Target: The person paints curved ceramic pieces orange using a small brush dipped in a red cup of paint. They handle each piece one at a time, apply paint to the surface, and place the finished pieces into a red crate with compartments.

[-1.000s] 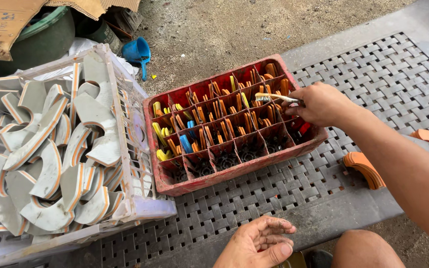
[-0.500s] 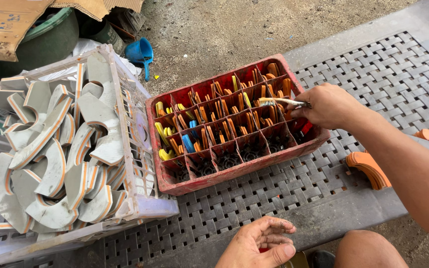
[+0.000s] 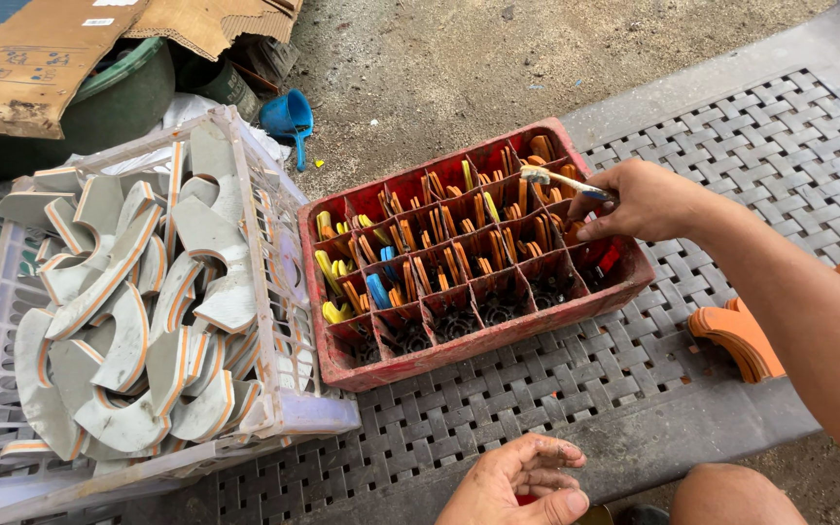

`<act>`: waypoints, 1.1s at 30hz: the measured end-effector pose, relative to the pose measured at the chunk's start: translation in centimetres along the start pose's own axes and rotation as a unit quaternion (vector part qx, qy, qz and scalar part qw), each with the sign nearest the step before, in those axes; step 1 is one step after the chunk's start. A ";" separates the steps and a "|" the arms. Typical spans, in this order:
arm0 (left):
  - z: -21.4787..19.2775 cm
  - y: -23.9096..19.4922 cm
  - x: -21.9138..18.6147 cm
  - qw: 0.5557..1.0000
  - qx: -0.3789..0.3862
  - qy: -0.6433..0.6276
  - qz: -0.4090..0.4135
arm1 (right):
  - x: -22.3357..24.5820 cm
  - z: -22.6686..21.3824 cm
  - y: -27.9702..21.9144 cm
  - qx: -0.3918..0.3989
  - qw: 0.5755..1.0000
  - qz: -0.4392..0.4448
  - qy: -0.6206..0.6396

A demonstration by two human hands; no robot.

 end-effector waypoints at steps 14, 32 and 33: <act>-0.1 0.4 0.9 1.000 0.012 0.011 -0.010 | -0.3 0.5 0.4 0.031 0.999 -0.004 -0.039; 0.3 4.7 -20.5 0.692 -0.202 0.459 0.519 | 0.1 -0.7 -0.7 -0.050 0.993 -0.100 -0.036; 1.0 6.2 -21.1 0.692 -0.177 0.475 0.514 | 0.2 -0.9 -0.8 -0.057 0.991 -0.112 -0.039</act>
Point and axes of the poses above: each hand's wrist, its own y-axis towards the middle knuckle, its own z-axis out of the palm, x = y × z, the point moved 10 cm from there along y, towards the middle knuckle, and after that the axes turned 15 degrees about -x, right-handed, at the moved point
